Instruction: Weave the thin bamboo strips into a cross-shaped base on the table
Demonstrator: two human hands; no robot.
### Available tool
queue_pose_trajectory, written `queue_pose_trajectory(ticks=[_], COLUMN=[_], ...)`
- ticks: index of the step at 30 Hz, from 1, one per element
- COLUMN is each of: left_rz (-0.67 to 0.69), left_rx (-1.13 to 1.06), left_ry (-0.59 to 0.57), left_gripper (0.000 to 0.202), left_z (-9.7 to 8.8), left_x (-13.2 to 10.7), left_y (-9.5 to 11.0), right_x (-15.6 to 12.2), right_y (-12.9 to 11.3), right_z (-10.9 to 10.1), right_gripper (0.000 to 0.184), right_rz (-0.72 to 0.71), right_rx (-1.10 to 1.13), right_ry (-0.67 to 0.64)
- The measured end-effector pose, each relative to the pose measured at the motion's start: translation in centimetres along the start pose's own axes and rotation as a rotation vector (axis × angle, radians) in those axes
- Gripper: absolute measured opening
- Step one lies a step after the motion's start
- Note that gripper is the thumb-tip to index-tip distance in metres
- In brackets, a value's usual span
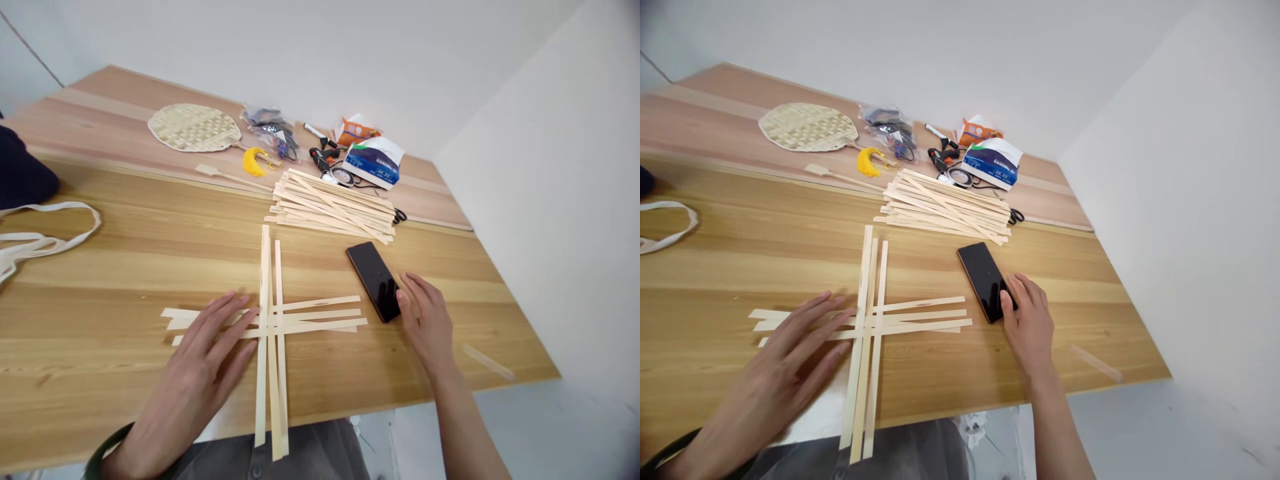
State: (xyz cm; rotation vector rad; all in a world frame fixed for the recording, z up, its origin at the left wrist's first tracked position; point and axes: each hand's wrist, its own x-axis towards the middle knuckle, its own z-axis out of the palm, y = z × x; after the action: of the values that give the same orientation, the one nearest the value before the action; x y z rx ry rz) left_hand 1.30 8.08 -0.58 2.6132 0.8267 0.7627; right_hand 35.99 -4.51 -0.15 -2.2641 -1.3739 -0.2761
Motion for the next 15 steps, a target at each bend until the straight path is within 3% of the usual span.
queue_pose_trajectory(ticks=[6, 10, 15], left_rz=[-0.058, -0.105, -0.147], left_rx=[-0.025, -0.017, 0.002], left_ry=[-0.031, -0.049, -0.078], left_gripper=[0.046, 0.047, 0.053], left_z=[0.4, 0.6, 1.1], left_x=[0.0, 0.0, -0.5], left_y=[-0.3, -0.4, -1.1], right_x=[-3.3, -3.9, -3.7], right_y=[1.5, 1.0, -0.1], right_z=[0.2, 0.7, 0.3], right_gripper=[0.036, 0.035, 0.032], right_rz=[-0.16, -0.15, -0.186], right_rx=[-0.084, -0.12, 0.092], right_ry=[0.047, 0.071, -0.02])
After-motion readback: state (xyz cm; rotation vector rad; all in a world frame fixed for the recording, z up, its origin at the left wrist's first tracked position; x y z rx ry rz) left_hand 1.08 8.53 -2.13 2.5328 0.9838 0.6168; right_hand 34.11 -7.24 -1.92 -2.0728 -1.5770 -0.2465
